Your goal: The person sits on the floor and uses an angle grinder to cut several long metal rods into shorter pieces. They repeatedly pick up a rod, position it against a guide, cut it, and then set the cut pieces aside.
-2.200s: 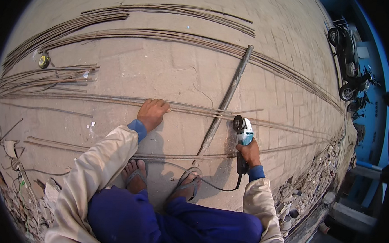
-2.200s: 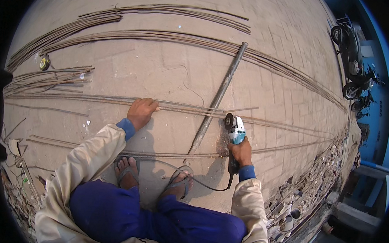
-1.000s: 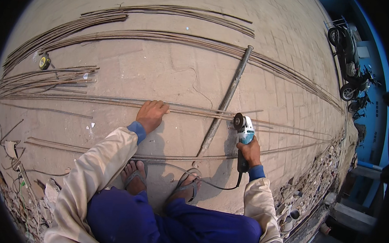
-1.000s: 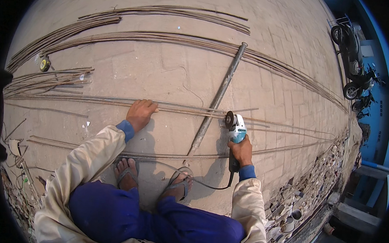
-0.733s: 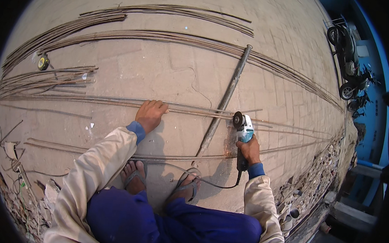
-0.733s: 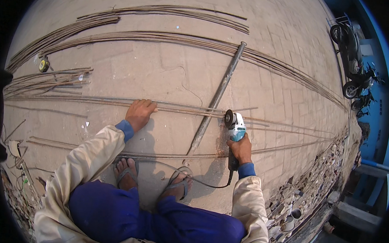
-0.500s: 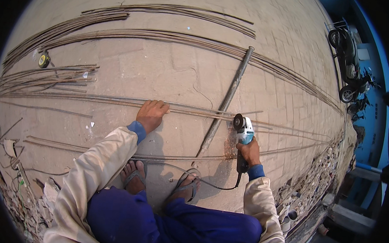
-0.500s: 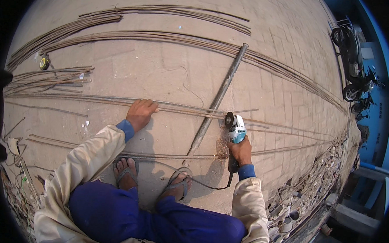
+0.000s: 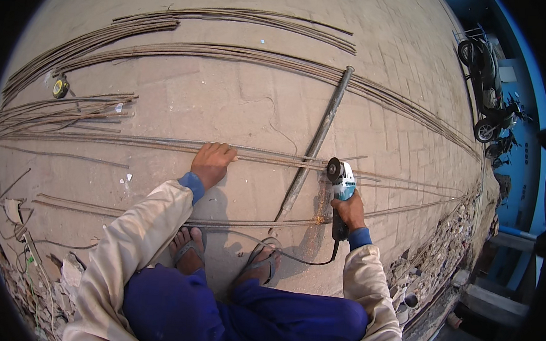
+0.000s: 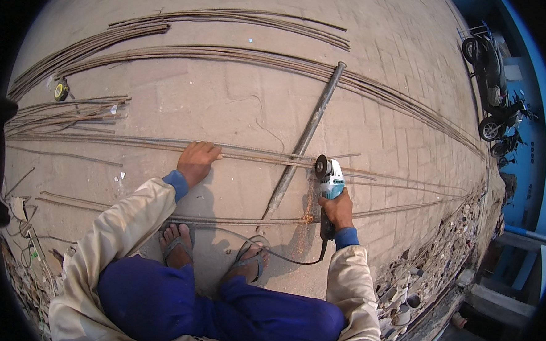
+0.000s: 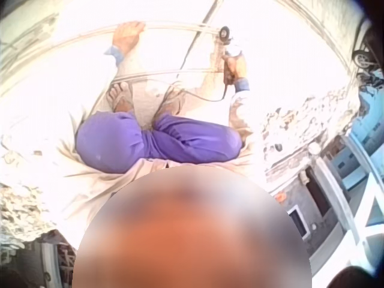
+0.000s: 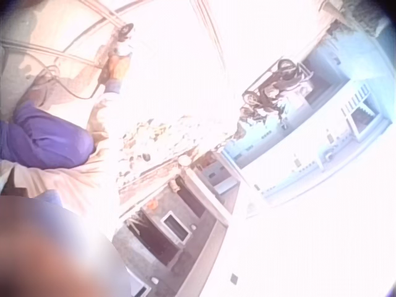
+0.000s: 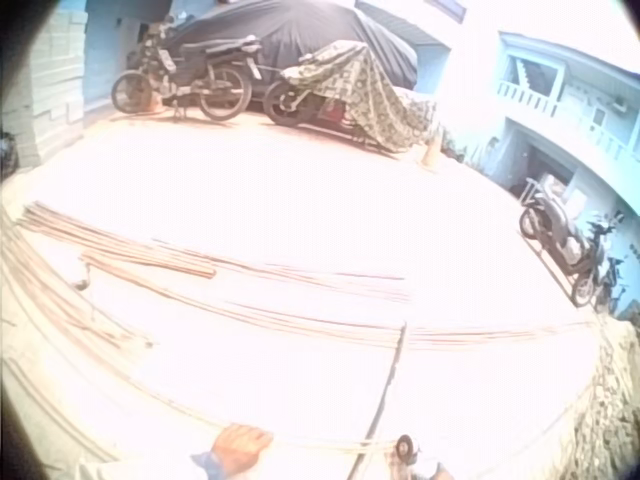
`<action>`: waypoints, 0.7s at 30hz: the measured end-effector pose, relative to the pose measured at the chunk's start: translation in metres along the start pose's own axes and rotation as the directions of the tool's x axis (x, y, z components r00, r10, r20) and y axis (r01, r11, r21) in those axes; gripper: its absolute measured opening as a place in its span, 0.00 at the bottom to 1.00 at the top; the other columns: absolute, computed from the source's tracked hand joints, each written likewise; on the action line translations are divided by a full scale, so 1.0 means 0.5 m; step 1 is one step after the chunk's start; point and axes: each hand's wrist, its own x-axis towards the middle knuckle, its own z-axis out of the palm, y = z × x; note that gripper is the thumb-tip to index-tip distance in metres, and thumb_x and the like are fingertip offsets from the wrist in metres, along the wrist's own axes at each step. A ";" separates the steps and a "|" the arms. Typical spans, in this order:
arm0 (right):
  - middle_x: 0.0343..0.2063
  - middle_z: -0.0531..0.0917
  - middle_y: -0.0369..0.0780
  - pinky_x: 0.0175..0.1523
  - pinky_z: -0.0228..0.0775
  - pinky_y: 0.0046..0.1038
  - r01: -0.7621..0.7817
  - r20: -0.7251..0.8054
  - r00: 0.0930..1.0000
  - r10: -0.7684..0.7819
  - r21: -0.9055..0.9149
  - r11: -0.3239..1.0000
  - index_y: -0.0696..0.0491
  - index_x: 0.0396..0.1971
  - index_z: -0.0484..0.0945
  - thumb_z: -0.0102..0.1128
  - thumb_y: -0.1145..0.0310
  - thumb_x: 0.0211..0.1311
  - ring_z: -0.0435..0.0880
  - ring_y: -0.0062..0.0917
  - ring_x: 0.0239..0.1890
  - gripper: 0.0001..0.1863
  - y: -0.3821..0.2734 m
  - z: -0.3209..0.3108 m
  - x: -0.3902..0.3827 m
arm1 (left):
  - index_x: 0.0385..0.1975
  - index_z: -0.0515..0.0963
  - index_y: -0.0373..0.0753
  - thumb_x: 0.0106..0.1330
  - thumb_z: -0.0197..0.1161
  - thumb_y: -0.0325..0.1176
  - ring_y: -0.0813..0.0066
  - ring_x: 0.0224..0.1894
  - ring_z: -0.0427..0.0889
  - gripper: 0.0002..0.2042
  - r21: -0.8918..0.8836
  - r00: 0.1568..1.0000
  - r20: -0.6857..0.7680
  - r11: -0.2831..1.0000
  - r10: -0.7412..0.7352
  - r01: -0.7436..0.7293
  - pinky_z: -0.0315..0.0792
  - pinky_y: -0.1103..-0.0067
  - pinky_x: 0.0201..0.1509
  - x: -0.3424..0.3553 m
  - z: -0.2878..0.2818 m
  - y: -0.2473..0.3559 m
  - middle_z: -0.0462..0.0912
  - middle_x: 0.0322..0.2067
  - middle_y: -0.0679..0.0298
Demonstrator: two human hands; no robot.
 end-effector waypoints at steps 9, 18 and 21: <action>0.49 0.89 0.58 0.59 0.82 0.41 0.028 -0.001 1.000 -0.028 -0.007 1.000 0.64 0.55 0.79 0.78 0.60 0.46 0.91 0.48 0.51 0.36 0.008 -0.002 0.001 | 0.44 0.85 0.41 0.72 0.67 0.35 0.59 0.46 0.85 0.07 -0.007 0.995 -0.095 1.000 0.010 -0.010 0.75 0.65 0.55 -0.013 0.006 0.001 0.87 0.40 0.61; 0.48 0.90 0.57 0.58 0.82 0.41 0.045 0.010 0.999 -0.045 0.018 0.999 0.64 0.57 0.78 0.78 0.60 0.47 0.92 0.49 0.51 0.37 0.061 0.024 0.003 | 0.44 0.86 0.43 0.72 0.67 0.36 0.60 0.46 0.84 0.07 0.001 0.997 -0.070 1.000 -0.012 0.012 0.75 0.66 0.56 -0.009 0.010 0.001 0.86 0.41 0.62; 0.48 0.90 0.57 0.58 0.82 0.41 0.017 -0.004 1.000 -0.017 0.004 1.000 0.64 0.57 0.78 0.78 0.61 0.47 0.92 0.49 0.51 0.37 0.060 0.025 -0.002 | 0.44 0.85 0.42 0.72 0.67 0.36 0.59 0.46 0.84 0.08 0.000 0.998 -0.061 1.000 -0.005 0.005 0.75 0.65 0.56 -0.008 0.010 0.000 0.86 0.41 0.61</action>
